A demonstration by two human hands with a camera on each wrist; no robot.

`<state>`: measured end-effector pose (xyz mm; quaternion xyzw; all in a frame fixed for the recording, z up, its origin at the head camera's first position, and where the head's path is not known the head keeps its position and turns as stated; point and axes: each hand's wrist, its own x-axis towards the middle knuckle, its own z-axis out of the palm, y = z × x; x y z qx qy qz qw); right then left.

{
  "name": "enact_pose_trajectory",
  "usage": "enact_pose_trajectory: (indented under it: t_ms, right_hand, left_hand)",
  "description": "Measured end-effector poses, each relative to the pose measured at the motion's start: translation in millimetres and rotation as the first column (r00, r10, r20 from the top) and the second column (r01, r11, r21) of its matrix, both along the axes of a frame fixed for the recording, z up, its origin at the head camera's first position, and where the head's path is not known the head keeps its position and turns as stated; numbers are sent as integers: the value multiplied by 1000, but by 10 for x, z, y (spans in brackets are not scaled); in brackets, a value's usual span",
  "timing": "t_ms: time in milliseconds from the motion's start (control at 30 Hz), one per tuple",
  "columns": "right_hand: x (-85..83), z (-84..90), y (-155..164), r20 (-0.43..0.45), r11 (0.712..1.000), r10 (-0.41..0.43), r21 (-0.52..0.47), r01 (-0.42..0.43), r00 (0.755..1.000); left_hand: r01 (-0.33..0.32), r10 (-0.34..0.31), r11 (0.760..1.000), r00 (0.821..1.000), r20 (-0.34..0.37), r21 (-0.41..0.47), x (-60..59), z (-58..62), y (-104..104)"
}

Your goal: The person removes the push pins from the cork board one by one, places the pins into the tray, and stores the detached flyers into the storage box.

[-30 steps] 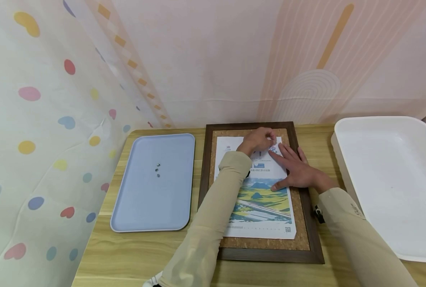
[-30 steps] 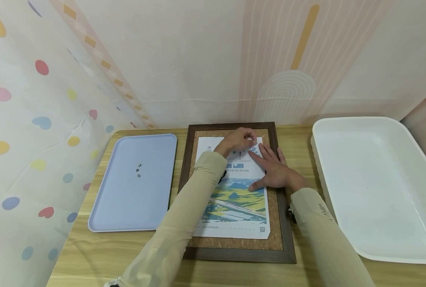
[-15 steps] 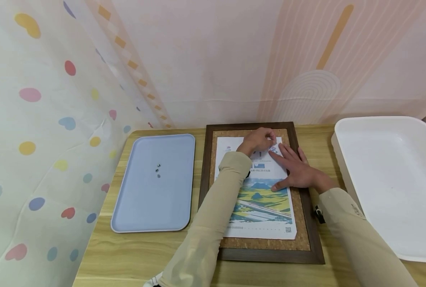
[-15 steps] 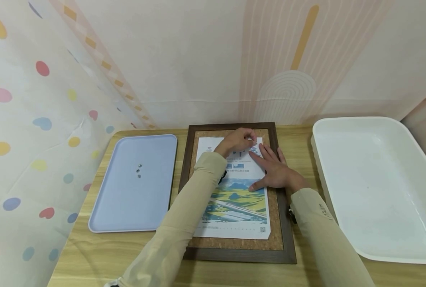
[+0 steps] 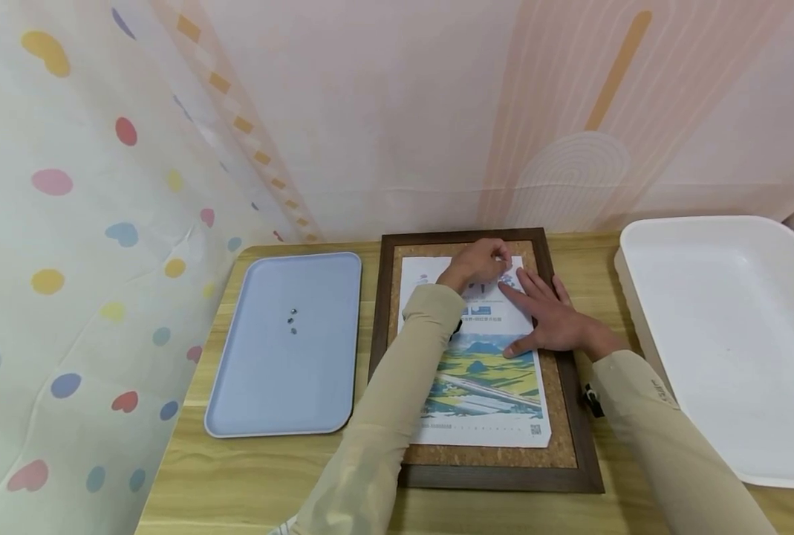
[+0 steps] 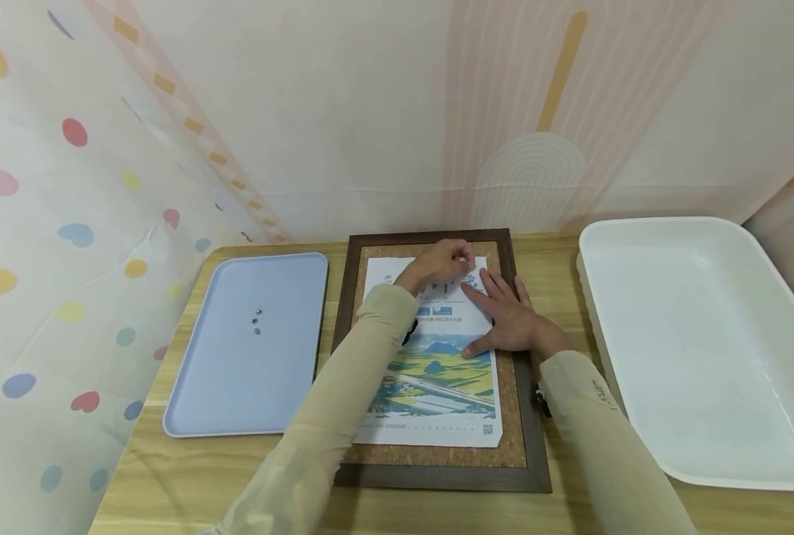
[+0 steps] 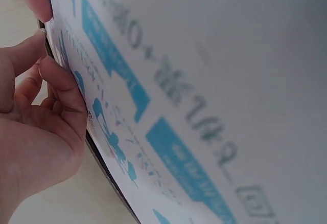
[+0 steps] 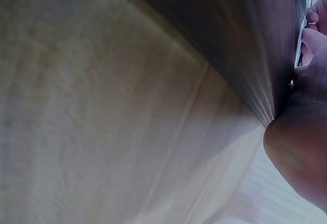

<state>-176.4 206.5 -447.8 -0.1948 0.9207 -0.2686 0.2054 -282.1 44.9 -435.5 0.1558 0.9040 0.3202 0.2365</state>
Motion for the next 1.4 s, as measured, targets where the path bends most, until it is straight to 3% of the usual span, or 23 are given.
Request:
enact_pose_trajectory:
  t_ms: [333, 700, 1400]
  right_hand:
    - [-23, -36, -40, 1, 1000, 9, -12, -9, 1000]
    - [-42, -29, -33, -2, 1000, 6, -4, -6, 1000]
    - [-129, -53, -51, -8, 1000, 10, 3, -10, 1000]
  left_hand:
    - [18, -17, 997, 1000, -23, 72, 9, -42, -85]
    - [63, -59, 995, 997, -45, 83, 39, 1, -120]
    - [50, -45, 993, 998, -52, 106, 68, 65, -377]
